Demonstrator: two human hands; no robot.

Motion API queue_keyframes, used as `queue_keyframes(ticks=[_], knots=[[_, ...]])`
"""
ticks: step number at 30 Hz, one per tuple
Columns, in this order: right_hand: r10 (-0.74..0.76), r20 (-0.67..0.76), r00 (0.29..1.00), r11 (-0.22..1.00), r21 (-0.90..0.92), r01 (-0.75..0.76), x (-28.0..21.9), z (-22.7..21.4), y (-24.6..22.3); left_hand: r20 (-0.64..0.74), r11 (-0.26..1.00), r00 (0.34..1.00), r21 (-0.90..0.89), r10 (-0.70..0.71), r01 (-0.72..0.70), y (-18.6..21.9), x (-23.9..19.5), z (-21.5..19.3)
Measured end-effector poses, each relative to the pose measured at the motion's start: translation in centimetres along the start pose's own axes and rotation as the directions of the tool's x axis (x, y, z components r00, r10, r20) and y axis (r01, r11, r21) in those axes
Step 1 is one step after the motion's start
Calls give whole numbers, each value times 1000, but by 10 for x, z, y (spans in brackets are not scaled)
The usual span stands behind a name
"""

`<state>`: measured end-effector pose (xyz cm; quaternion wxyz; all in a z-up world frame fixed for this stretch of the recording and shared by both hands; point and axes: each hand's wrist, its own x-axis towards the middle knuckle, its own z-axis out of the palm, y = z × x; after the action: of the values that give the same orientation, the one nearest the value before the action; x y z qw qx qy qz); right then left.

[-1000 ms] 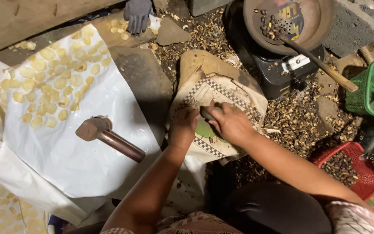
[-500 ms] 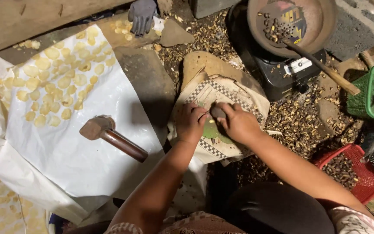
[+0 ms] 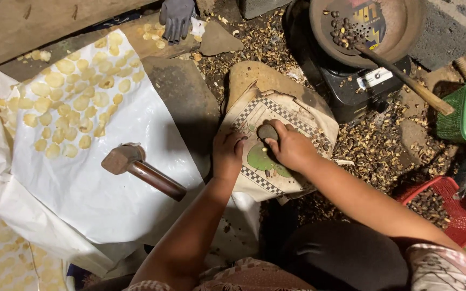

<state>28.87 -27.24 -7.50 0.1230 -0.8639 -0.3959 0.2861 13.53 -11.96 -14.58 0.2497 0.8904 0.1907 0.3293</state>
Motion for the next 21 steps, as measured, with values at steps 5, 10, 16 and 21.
queue_keyframes(ticks=[5, 10, 16, 21], knots=[[-18, 34, 999, 989, -145, 23, -8, -25, -27, -8, 997, 997, 44, -71, 71, 11, 6, 9], [-15, 12, 1000, 1000, -24, 16, 3, -8, -4, 35, 946, 998, 322, -45, 31, 27, -16, -2], [28, -61, 998, 999, -23, -30, -22, -38, -36, 48, 929, 997, 365, 53, -66, 31, -14, -4], [2, -21, 1000, 990, -142, -5, -5, -6, -17, 63, 942, 998, 333, 19, -39, 27, -15, 3]])
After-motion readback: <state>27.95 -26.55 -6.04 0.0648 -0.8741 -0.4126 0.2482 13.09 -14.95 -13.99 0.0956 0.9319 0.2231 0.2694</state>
